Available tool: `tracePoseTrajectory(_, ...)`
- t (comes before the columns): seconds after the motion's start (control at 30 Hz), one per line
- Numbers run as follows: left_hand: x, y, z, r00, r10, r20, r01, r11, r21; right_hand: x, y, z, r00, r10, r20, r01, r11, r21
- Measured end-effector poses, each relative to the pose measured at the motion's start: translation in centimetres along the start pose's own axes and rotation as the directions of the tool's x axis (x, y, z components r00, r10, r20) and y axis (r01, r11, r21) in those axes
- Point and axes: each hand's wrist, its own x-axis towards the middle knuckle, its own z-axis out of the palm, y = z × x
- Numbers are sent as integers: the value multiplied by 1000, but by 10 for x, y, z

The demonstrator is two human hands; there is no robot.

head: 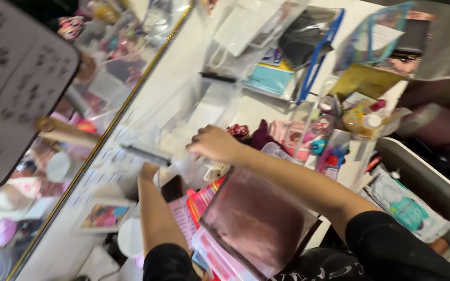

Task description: The person organizes various small items on a cluttered table, including wallets, pouches, and wipes. They place these items into a white plastic storage container and then wipe the container's lid with a cloth.

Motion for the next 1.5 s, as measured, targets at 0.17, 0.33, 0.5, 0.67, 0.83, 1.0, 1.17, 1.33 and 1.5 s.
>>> tracePoseTrajectory(0.17,1,-12,13,999,-50,-11,49,998,-27,-3,-8,-1,999,26,30,-26,1000,10)
tracePoseTrajectory(0.33,29,-9,5,998,9,62,-18,989,145,-2,1,-1,1000,-3,-7,3,1000,30)
tracePoseTrajectory(0.5,16,-26,-15,971,228,72,-238,950,202,2,9,-3,991,43,-130,-15,978,208)
tracePoseTrajectory(0.67,-71,-19,-69,938,346,40,-345,907,242,4,5,-12,992,12,-124,12,981,195)
tracePoseTrajectory(0.83,-235,4,-131,919,394,0,-374,873,312,-1,-20,-16,1000,-19,7,18,993,115)
tracePoseTrajectory(1.0,-380,9,-137,746,576,-334,-578,809,106,-6,-29,21,979,-67,192,73,997,-22)
tracePoseTrajectory(1.17,-429,20,-95,708,447,-546,-632,747,-207,-11,-31,30,980,-181,83,157,960,233)
tracePoseTrajectory(1.33,-431,33,-46,673,355,-649,-680,643,-352,-47,-78,-47,815,468,-343,21,567,823)
tracePoseTrajectory(1.5,-423,57,-5,616,433,-658,-730,626,-272,-77,-117,-71,941,336,-43,-113,430,896)
